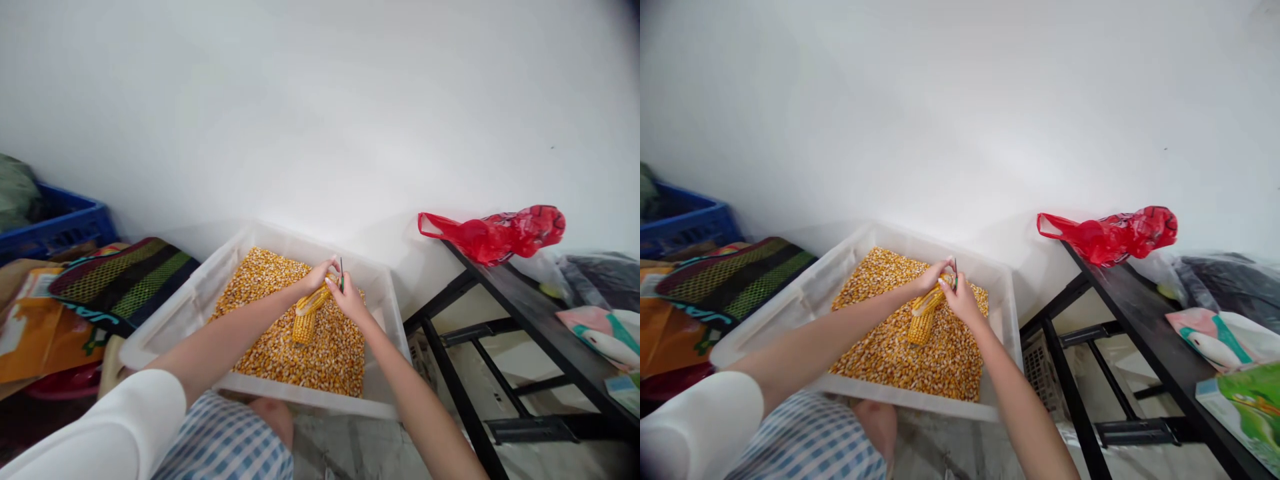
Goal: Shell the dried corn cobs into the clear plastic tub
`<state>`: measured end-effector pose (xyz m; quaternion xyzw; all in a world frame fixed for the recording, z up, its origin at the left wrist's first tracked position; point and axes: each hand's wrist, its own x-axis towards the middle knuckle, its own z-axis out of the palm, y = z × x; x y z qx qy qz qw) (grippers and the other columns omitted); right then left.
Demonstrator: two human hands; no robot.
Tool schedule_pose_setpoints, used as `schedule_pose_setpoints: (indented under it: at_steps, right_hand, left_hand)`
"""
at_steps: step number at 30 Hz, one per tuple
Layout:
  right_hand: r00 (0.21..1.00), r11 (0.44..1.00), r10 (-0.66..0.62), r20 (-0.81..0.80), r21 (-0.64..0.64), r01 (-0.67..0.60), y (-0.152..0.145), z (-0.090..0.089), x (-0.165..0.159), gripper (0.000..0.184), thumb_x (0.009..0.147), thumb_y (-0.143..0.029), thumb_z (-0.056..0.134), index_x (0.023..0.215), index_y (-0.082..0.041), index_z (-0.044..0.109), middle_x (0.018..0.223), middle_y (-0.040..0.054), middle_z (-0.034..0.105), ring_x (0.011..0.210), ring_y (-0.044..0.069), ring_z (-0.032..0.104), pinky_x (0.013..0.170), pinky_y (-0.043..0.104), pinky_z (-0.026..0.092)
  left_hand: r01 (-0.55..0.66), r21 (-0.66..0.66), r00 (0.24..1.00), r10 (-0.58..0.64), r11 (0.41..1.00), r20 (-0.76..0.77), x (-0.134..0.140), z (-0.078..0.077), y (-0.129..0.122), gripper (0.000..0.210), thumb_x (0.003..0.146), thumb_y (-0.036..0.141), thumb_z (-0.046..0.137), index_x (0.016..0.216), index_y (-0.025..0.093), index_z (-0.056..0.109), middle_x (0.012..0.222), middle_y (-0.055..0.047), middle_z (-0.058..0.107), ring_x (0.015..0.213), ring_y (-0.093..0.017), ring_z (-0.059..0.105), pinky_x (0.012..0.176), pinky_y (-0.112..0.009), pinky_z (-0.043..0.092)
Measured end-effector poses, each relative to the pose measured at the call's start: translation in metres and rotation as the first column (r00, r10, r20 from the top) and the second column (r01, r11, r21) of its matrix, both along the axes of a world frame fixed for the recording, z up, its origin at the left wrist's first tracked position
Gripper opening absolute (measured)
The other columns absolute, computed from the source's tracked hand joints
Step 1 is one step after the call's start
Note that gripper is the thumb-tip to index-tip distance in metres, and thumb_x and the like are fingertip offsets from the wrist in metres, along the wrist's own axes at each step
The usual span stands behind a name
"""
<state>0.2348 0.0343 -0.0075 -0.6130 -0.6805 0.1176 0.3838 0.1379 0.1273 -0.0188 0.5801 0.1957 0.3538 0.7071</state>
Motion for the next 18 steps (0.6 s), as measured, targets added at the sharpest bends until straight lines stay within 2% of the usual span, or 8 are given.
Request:
schedule_pose_setpoints:
  at_steps: [8, 14, 18]
  right_hand:
    - [0.999, 0.998, 0.014, -0.03, -0.056, -0.015, 0.003, 0.004, 0.001, 0.026, 0.08, -0.047, 0.041, 0.079, -0.022, 0.034, 0.063, -0.0036, 0.041, 0.055, 0.013, 0.042, 0.052, 0.024, 0.029]
    - [0.998, 0.995, 0.027, -0.06, -0.097, -0.033, 0.007, 0.003, 0.005, 0.028, 0.08, -0.048, 0.041, 0.077, -0.022, 0.033, 0.063, -0.0043, 0.04, 0.056, 0.012, 0.042, 0.054, 0.024, 0.031]
    - [0.994, 0.995, 0.036, -0.106, -0.085, -0.045, 0.009, 0.002, 0.005, 0.029, 0.078, -0.05, 0.042, 0.078, -0.022, 0.036, 0.065, -0.004, 0.042, 0.058, 0.012, 0.043, 0.056, 0.024, 0.033]
  left_hand:
    - [-0.01, -0.038, 1.0, 0.01, 0.999, 0.005, -0.003, 0.003, -0.003, 0.033, 0.079, 0.046, 0.033, 0.073, 0.016, 0.046, 0.045, 0.003, 0.049, 0.041, -0.011, 0.045, 0.045, -0.022, 0.034]
    - [-0.094, 0.056, 0.995, 0.096, 0.994, -0.036, 0.0, -0.006, 0.006, 0.034, 0.08, 0.045, 0.03, 0.072, 0.017, 0.048, 0.047, 0.003, 0.049, 0.046, -0.012, 0.045, 0.049, -0.023, 0.035]
    - [-0.11, 0.058, 0.992, 0.114, 0.992, -0.055, 0.0, -0.008, 0.008, 0.034, 0.08, 0.043, 0.027, 0.071, 0.017, 0.047, 0.047, 0.003, 0.047, 0.045, -0.011, 0.044, 0.048, -0.023, 0.034]
